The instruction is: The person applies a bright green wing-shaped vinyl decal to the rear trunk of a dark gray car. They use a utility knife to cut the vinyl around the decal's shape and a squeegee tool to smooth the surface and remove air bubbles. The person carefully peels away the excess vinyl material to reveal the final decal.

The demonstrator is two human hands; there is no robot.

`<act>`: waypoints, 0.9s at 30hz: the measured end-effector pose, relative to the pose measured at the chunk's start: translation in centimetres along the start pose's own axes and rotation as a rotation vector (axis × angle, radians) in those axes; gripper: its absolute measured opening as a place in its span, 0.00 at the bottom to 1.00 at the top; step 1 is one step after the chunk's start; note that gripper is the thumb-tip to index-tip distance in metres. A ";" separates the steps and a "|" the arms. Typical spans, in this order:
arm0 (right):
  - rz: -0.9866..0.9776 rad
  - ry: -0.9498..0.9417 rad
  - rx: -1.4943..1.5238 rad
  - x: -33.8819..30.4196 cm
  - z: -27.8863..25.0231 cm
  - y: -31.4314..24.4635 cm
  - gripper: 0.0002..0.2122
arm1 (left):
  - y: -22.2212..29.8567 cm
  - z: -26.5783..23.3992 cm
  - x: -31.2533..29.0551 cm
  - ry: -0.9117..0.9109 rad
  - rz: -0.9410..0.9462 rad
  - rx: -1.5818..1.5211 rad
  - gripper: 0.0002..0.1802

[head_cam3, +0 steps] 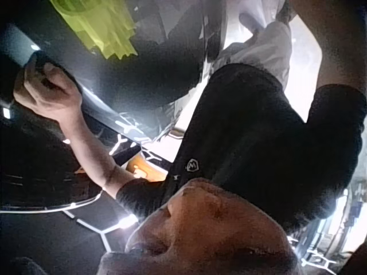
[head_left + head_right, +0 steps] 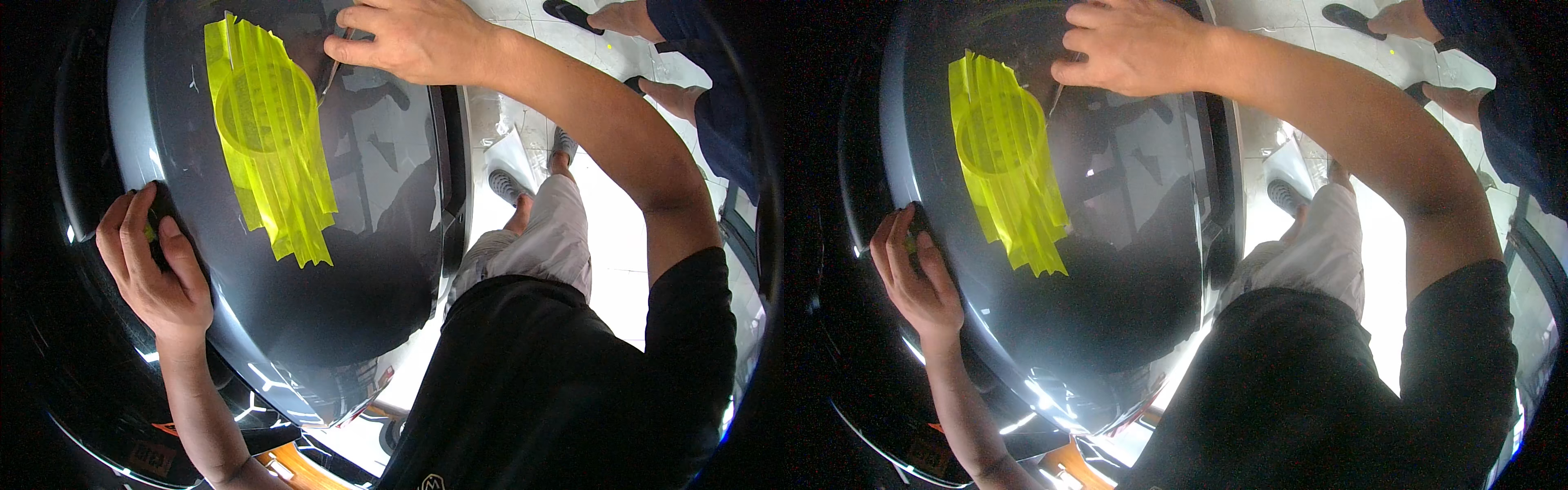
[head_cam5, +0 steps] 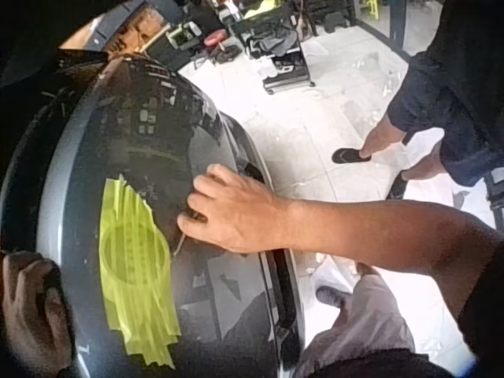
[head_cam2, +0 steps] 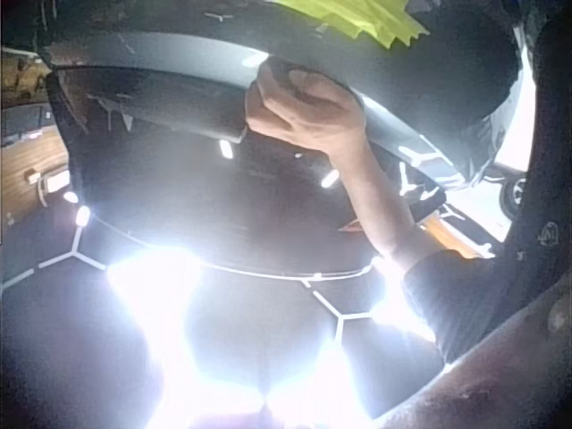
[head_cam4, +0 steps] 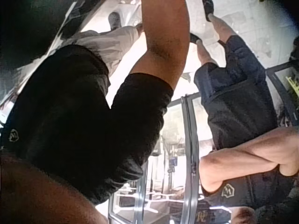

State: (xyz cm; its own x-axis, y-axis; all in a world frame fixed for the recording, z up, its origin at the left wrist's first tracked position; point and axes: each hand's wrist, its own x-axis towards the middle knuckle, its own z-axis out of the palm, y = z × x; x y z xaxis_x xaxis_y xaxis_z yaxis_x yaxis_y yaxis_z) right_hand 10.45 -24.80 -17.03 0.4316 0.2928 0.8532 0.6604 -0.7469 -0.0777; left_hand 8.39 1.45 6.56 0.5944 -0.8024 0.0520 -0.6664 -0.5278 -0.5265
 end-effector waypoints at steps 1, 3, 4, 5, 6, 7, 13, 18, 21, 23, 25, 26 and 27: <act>-0.004 0.012 -0.003 0.0 0.0 0.1 0.12 | -0.2 0.1 0.0 0.001 0.004 0.011 0.16; -0.002 0.000 -0.021 0.0 -0.3 0.1 0.12 | -0.3 0.3 -0.1 0.002 0.006 0.023 0.16; -0.003 -0.003 -0.020 0.0 -0.3 0.1 0.12 | -0.2 0.3 -0.2 -0.004 0.003 0.026 0.16; -0.003 -0.003 -0.005 -0.1 -0.1 0.1 0.12 | -0.1 0.2 -0.3 -0.011 0.000 0.030 0.16; -0.004 -0.002 0.010 -0.1 0.1 0.2 0.12 | -0.1 0.1 -0.3 -0.014 0.000 0.028 0.16; -0.003 -0.003 0.016 -0.1 0.0 0.2 0.12 | -0.1 0.2 -0.3 -0.009 0.006 0.025 0.16; -0.003 -0.003 -0.012 -0.2 -0.1 0.6 0.12 | 0.0 0.3 0.4 0.019 0.030 -0.022 0.16; 0.000 -0.034 -0.012 0.0 -0.1 0.7 0.13 | 0.1 0.3 0.3 0.006 0.000 -0.033 0.16; 0.050 -0.075 -0.057 -0.8 0.3 0.1 0.12 | 0.2 0.0 0.2 0.027 0.009 -0.044 0.16; 0.140 -0.091 -0.031 -2.1 0.4 -0.5 0.11 | 0.3 -0.3 -0.1 0.041 0.005 -0.068 0.16; 0.450 -0.061 0.161 -4.2 -0.1 -2.3 0.10 | 0.1 -0.1 0.3 0.045 0.006 -0.086 0.16; 0.679 -0.031 0.324 -4.8 -0.1 -4.2 0.09 | -0.1 -0.4 0.5 0.051 -0.015 -0.102 0.16; 0.796 0.127 0.399 -5.1 0.1 -6.0 0.09 | -0.1 -0.3 0.5 0.080 -0.034 -0.139 0.16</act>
State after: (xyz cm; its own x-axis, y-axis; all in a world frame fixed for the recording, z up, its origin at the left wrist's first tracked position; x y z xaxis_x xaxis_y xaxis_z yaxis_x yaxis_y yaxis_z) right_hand 4.36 -21.73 -20.98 0.7972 -0.3083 0.5191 0.3695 -0.4309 -0.8233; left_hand 8.64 1.02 6.89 0.5840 -0.7999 0.1379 -0.7054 -0.5842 -0.4015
